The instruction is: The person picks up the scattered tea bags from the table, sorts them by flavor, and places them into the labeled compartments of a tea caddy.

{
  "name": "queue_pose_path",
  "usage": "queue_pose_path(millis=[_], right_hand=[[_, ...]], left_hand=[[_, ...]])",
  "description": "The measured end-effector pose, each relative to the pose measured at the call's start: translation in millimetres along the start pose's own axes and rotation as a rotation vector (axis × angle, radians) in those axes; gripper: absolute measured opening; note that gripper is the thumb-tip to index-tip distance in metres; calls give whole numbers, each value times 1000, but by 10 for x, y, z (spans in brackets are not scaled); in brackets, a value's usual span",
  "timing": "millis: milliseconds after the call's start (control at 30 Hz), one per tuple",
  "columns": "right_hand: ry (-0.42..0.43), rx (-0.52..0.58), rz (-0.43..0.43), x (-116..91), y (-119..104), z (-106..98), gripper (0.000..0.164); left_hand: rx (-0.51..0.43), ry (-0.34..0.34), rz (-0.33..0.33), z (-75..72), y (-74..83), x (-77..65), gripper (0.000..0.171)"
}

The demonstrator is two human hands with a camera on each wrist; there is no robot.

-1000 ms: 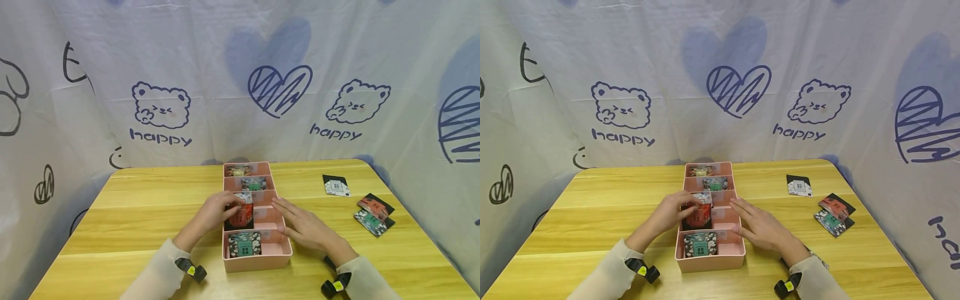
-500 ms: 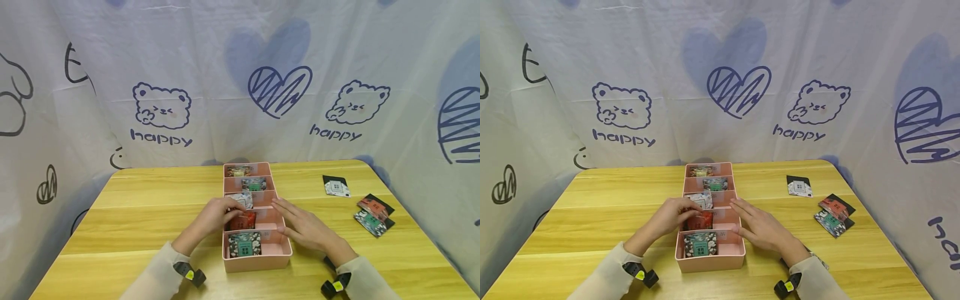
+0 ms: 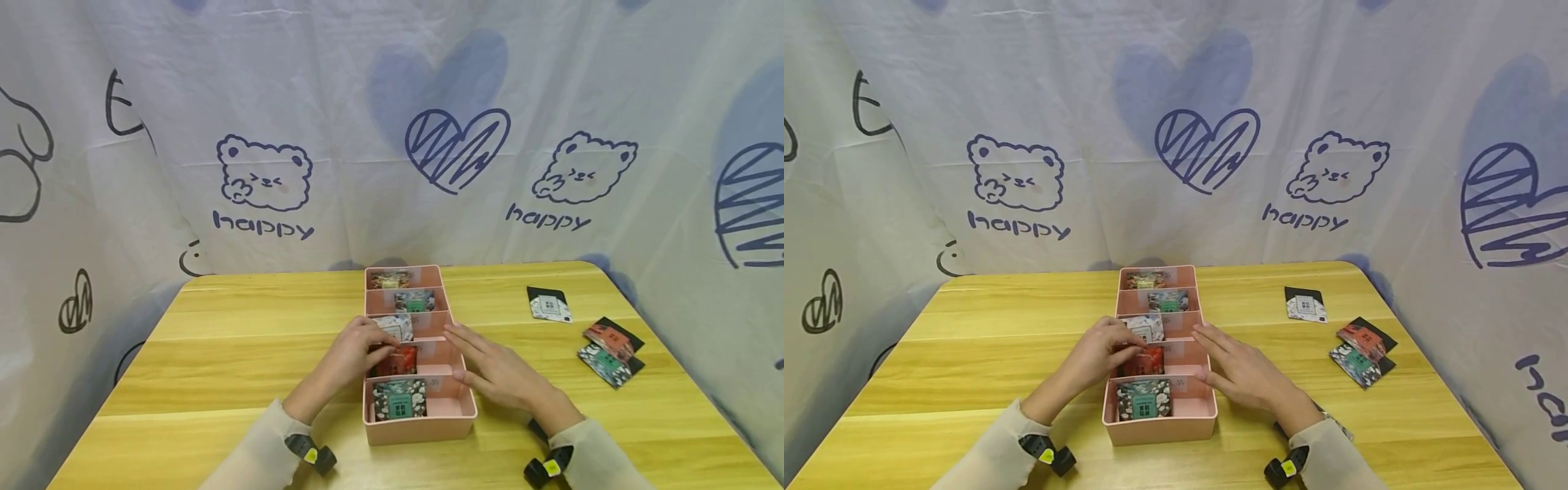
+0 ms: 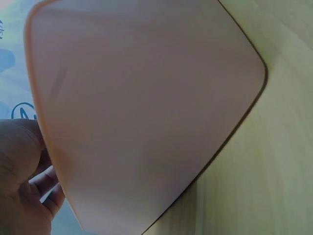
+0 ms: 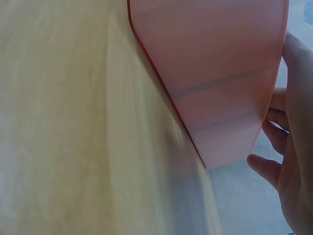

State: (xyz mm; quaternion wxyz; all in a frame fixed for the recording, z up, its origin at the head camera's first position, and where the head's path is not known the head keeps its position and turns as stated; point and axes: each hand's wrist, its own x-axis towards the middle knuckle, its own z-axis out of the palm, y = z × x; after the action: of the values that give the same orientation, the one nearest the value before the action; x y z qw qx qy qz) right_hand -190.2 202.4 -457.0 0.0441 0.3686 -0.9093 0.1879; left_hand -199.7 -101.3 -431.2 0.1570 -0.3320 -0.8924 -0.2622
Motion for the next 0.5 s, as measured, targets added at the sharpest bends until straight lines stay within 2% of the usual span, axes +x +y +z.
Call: queue_pose_path(millis=[267,500], right_hand=[[11,-6,0,3,3,9,64],[6,-5,-3,-3,1,4,64]], left_hand=[[-49,-33,-80,-28,20,-17,9],[-21,-14,-57,-3,2,-24,7]])
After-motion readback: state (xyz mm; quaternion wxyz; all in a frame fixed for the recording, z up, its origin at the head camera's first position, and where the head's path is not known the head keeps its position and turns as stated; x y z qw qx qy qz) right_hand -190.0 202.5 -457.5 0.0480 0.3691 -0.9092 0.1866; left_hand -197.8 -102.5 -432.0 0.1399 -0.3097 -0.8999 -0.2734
